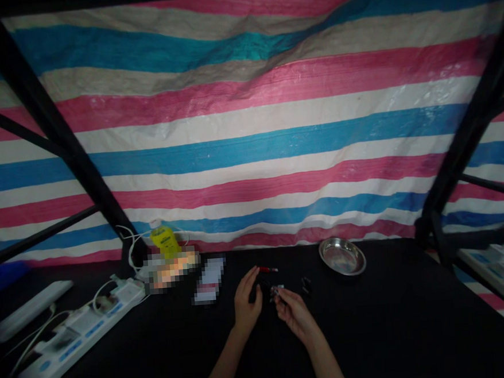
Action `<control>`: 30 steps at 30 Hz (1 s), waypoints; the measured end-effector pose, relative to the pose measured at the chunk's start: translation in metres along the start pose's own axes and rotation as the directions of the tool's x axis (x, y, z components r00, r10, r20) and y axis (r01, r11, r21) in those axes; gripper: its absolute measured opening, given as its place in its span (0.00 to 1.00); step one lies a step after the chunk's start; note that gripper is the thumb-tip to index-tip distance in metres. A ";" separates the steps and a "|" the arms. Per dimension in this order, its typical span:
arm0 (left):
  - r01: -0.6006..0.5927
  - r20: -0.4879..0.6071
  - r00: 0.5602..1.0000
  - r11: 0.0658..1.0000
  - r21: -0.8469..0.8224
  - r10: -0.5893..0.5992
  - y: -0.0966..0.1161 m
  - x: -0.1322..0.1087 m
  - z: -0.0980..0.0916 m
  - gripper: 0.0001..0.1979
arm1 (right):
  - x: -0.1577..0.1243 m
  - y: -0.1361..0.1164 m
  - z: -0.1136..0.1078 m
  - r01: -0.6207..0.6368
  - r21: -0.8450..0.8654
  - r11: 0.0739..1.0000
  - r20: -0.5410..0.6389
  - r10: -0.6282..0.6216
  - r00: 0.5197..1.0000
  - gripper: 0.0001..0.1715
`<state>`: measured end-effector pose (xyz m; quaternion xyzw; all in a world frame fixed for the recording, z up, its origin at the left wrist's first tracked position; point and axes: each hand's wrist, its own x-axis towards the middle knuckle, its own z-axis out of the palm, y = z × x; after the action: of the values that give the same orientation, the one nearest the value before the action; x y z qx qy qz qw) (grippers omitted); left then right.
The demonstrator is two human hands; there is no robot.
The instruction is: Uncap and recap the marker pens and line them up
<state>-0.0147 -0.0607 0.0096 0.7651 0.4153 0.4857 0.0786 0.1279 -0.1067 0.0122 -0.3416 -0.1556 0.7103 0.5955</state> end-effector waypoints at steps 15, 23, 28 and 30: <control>-0.224 0.176 0.967 0.947 0.232 0.185 0.001 -0.001 0.003 0.16 | -0.001 -0.009 0.001 0.149 -0.098 0.984 -0.126 -0.161 0.979 0.21; 0.047 0.188 0.979 0.989 0.143 -0.074 -0.003 0.008 0.006 0.17 | 0.007 -0.014 -0.015 0.388 -0.226 0.894 -0.289 -0.441 0.850 0.29; 0.124 0.291 0.942 0.979 0.163 -0.168 -0.007 0.014 0.012 0.17 | 0.004 -0.010 -0.019 0.435 -0.433 0.789 -0.344 -0.591 0.730 0.21; 0.132 0.322 0.928 0.975 0.180 -0.185 -0.008 0.015 0.013 0.17 | 0.001 -0.009 -0.018 0.420 -0.613 0.669 -0.287 -0.684 0.670 0.21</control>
<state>-0.0057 -0.0416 0.0090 0.8045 0.4928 0.3059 0.1280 0.1469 -0.1072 0.0046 -0.5859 -0.2745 0.3077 0.6977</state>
